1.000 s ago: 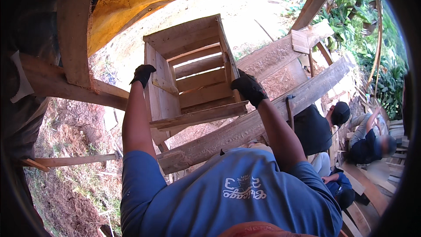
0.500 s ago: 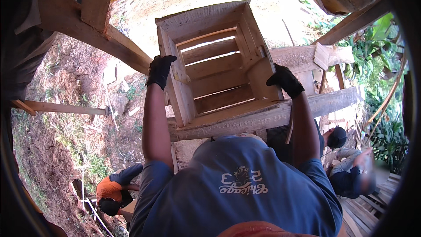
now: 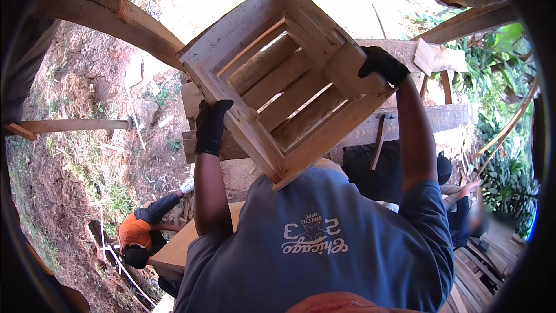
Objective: The person assembles a wooden crate by hammering nails into wooden planks to secure the sides and bottom.
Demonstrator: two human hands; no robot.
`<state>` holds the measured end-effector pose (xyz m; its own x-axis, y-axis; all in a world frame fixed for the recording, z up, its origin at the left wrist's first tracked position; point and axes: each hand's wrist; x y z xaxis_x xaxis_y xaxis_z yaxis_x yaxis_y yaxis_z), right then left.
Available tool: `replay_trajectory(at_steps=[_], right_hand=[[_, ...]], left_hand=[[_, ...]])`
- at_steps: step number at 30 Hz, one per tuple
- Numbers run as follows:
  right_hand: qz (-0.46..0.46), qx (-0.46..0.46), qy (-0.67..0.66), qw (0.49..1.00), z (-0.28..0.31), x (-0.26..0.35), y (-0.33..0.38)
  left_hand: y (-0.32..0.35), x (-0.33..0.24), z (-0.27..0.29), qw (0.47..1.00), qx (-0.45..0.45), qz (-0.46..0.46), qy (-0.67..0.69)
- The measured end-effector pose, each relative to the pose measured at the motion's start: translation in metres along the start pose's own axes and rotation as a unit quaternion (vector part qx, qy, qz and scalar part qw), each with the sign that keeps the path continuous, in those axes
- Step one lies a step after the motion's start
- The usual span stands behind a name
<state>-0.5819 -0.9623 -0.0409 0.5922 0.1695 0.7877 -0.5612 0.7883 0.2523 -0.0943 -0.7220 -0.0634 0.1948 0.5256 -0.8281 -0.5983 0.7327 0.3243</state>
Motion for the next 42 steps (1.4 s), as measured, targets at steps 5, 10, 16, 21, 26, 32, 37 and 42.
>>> replay_trajectory(at_steps=[5,10,16,21,26,32,37,42], right_hand=[[-0.163,-0.032,-0.284,0.944,-0.015,0.010,0.029],[-0.092,-0.070,-0.477,0.871,-0.030,-0.001,0.062],[0.024,-0.065,-0.388,0.919,-0.047,-0.016,0.085],[-0.034,-0.074,-0.482,0.872,-0.082,0.029,0.124],[-0.028,-0.089,-0.401,0.911,-0.079,0.006,0.128],[-0.069,-0.130,-0.512,0.846,-0.034,-0.082,0.154],[-0.110,-0.125,-0.546,0.821,-0.070,-0.110,0.090],[-0.087,0.063,-0.524,0.845,-0.160,-0.117,0.029]], left_hand=[[0.038,-0.042,-0.011,0.996,-0.032,-0.008,-0.085],[0.085,-0.052,-0.023,0.991,-0.069,-0.020,-0.109],[0.094,-0.006,-0.038,0.989,-0.110,-0.076,0.066],[0.093,0.008,-0.003,0.995,-0.067,-0.058,0.055],[0.113,-0.025,-0.004,0.993,-0.013,-0.017,0.116],[0.088,0.062,0.068,0.983,-0.041,-0.161,0.081],[0.075,0.168,0.034,0.959,-0.005,0.000,0.285],[0.092,0.119,-0.076,0.963,-0.011,0.018,0.270]])
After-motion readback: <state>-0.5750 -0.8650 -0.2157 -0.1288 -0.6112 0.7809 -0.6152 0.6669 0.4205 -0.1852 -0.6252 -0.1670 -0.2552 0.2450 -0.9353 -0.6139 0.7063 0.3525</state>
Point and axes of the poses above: each hand's wrist, its own y-axis away from the middle knuckle, its own z-axis out of the back of the hand, x = y × z, and after that the axes turned 5 degrees about -x, right-handed
